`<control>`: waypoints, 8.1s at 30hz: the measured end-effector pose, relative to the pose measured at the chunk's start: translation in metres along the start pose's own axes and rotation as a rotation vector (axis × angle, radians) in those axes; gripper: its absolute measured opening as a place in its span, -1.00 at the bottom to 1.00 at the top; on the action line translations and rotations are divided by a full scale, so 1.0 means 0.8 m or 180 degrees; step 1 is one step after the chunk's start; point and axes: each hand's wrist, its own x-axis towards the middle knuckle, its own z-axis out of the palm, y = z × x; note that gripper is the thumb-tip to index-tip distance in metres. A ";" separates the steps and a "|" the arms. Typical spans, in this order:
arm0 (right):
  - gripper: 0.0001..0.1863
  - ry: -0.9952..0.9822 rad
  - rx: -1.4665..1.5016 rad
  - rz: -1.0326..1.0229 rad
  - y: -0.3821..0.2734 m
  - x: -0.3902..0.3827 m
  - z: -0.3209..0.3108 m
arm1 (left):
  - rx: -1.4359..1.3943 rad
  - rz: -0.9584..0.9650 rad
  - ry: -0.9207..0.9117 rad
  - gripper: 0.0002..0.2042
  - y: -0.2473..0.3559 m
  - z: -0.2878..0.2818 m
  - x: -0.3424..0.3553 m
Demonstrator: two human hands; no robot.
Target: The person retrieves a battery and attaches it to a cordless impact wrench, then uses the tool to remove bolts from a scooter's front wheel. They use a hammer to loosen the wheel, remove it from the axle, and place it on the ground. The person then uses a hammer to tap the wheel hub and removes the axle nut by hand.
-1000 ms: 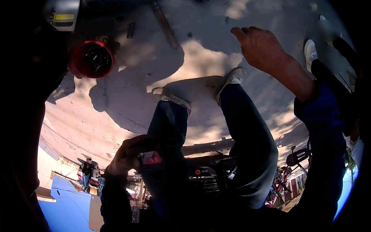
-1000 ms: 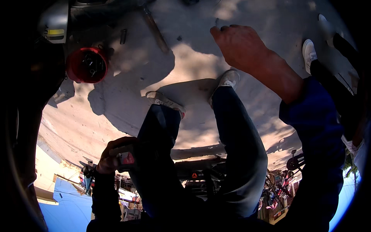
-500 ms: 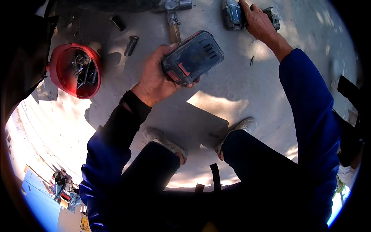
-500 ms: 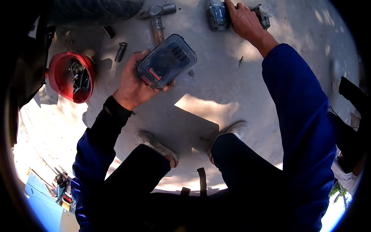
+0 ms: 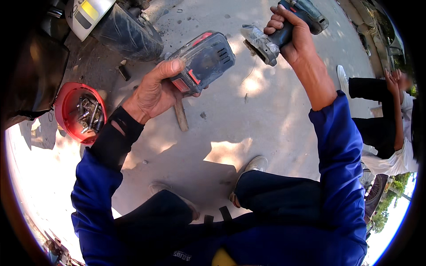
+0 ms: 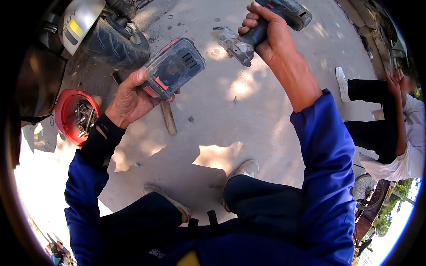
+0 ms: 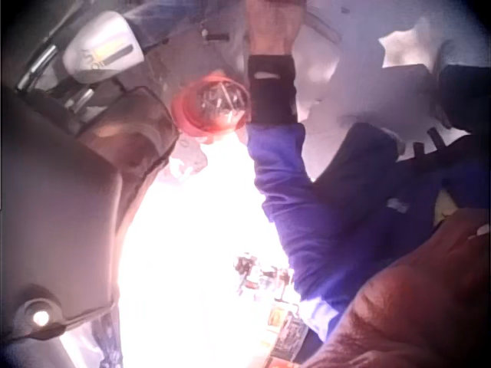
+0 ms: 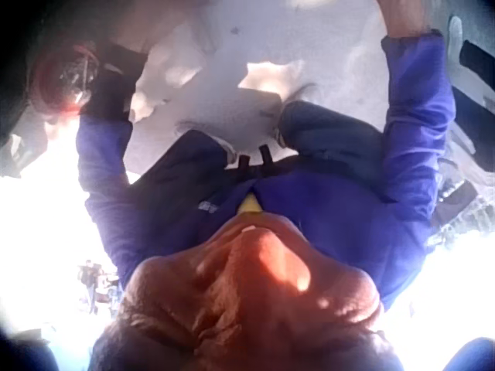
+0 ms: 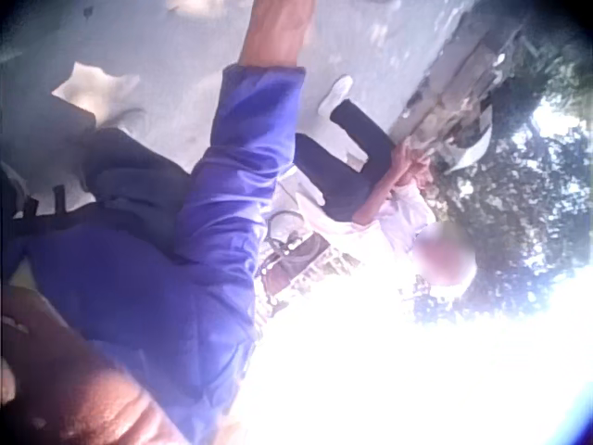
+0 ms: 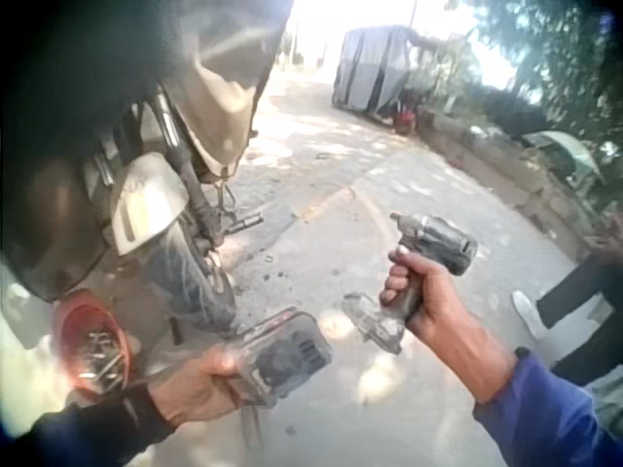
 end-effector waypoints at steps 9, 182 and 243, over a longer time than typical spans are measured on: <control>-0.81 0.0968 0.1220 -0.0536 -0.053 -0.023 0.014 | 0.0487 0.0786 0.0081 -0.24 0.013 0.093 0.036; -0.53 -0.0858 -0.0714 -0.0037 0.045 -0.169 0.118 | 0.2700 0.1931 0.0417 -0.29 0.005 0.171 -0.021; -0.55 -0.0878 -0.1450 0.1244 0.072 0.218 -0.009 | 0.2781 -0.0122 0.2678 -0.31 0.119 0.005 -0.103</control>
